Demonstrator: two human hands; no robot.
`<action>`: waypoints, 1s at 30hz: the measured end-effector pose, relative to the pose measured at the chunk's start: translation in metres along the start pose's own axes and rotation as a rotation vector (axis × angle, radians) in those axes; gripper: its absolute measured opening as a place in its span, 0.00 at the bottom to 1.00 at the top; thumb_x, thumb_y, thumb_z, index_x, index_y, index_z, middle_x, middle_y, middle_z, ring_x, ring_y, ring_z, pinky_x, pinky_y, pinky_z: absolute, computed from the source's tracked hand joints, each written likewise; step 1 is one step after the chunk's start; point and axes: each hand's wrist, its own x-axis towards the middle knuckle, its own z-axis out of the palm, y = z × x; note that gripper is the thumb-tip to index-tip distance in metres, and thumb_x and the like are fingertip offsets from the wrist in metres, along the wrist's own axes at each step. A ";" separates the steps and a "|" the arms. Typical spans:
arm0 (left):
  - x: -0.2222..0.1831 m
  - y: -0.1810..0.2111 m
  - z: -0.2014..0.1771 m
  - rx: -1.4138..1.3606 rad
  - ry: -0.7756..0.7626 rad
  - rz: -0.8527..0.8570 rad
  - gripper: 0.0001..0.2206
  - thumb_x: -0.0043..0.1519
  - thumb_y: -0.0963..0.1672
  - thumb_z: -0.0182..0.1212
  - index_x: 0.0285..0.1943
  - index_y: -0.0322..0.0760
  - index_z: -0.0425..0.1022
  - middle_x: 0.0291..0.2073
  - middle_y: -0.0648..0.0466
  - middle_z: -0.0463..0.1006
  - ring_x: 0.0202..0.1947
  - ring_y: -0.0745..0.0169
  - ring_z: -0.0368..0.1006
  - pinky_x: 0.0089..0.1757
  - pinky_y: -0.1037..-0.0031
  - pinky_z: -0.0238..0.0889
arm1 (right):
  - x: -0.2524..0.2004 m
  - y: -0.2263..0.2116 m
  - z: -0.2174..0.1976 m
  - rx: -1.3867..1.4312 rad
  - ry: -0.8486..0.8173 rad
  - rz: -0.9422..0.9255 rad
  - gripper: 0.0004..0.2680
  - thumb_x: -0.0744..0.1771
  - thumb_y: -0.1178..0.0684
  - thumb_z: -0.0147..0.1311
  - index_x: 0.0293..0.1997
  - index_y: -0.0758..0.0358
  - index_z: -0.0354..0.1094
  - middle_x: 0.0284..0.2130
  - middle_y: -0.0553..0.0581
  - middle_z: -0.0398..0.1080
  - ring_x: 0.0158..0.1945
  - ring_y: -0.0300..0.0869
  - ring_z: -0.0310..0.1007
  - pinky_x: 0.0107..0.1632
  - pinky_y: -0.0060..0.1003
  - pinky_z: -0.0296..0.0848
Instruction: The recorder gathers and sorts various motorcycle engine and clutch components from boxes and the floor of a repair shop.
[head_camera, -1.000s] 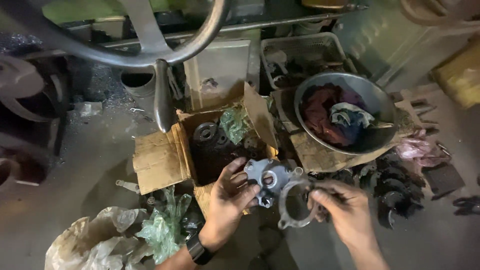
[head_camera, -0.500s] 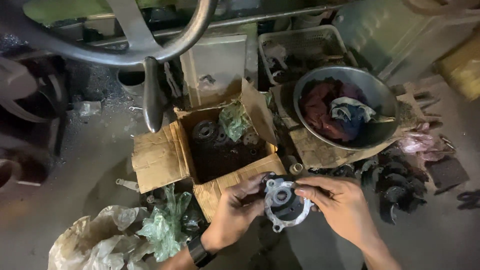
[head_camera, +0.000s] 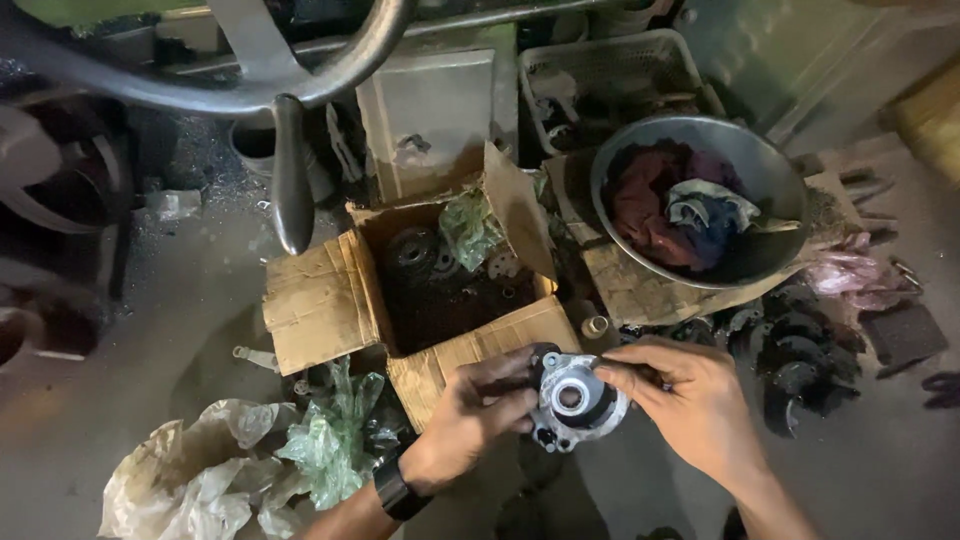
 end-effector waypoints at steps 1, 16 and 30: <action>0.001 -0.002 -0.001 -0.025 0.008 -0.038 0.24 0.62 0.41 0.65 0.69 0.31 0.72 0.51 0.52 0.81 0.41 0.69 0.76 0.40 0.78 0.72 | 0.000 -0.001 0.000 -0.030 0.011 0.017 0.09 0.61 0.52 0.66 0.38 0.64 0.81 0.30 0.53 0.83 0.28 0.35 0.81 0.30 0.31 0.77; 0.005 -0.028 -0.006 -0.072 0.028 -0.080 0.25 0.62 0.41 0.64 0.70 0.31 0.70 0.54 0.48 0.80 0.44 0.67 0.77 0.41 0.76 0.74 | 0.003 0.021 -0.002 0.072 -0.176 0.150 0.08 0.62 0.50 0.64 0.38 0.60 0.83 0.29 0.51 0.82 0.30 0.34 0.82 0.33 0.31 0.79; 0.005 -0.024 -0.003 -0.182 0.002 -0.060 0.24 0.64 0.40 0.62 0.71 0.30 0.69 0.57 0.47 0.80 0.45 0.67 0.78 0.41 0.77 0.74 | -0.002 0.021 0.010 0.030 -0.025 0.029 0.07 0.61 0.53 0.67 0.36 0.66 0.80 0.25 0.52 0.80 0.28 0.34 0.77 0.31 0.31 0.74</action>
